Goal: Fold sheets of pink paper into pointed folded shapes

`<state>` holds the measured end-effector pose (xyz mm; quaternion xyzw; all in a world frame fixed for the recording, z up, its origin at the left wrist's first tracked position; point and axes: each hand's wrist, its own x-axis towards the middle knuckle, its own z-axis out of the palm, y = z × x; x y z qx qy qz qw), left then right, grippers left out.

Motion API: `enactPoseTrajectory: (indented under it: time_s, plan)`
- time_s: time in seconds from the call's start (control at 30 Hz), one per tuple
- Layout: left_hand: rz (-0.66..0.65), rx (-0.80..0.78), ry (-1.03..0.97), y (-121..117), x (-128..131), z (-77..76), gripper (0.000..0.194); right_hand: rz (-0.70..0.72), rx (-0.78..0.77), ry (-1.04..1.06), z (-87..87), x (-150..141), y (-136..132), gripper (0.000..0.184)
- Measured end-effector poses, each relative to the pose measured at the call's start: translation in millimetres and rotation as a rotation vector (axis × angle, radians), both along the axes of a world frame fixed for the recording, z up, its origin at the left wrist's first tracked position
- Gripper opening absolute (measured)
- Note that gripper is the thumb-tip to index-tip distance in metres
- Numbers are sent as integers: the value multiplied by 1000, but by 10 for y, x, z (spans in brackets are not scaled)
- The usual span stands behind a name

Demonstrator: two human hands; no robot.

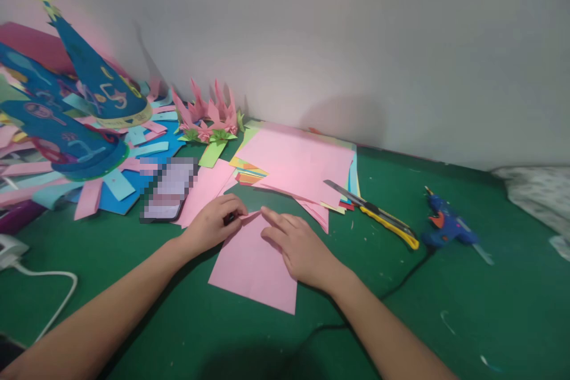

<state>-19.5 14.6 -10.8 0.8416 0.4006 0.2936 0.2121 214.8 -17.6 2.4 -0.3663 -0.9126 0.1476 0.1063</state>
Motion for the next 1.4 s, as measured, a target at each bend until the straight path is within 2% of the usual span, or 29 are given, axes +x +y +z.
enactPoseTrajectory:
  time_s: [0.2, 0.43, 0.97, 1.2, 1.4]
  plan:
    - [-58, 103, 101, -17, -7, 9, 10, 5, -20, 6, 7, -5, 1, 37]
    - [-114, 130, 150, 17, -55, 6, 17, -7, -35, 29, 24, -29, -2, 35]
    - [-201, 128, 231, 30, -105, 76, 27, -29, 4, 15, 17, -29, -7, 35]
    - [-239, 122, 249, 49, -103, 78, 25, -30, 2, 25, -8, -24, -7, 37]
    - [-277, 118, 227, 61, -77, 148, 23, -31, -14, 10, -3, -27, -7, 35]
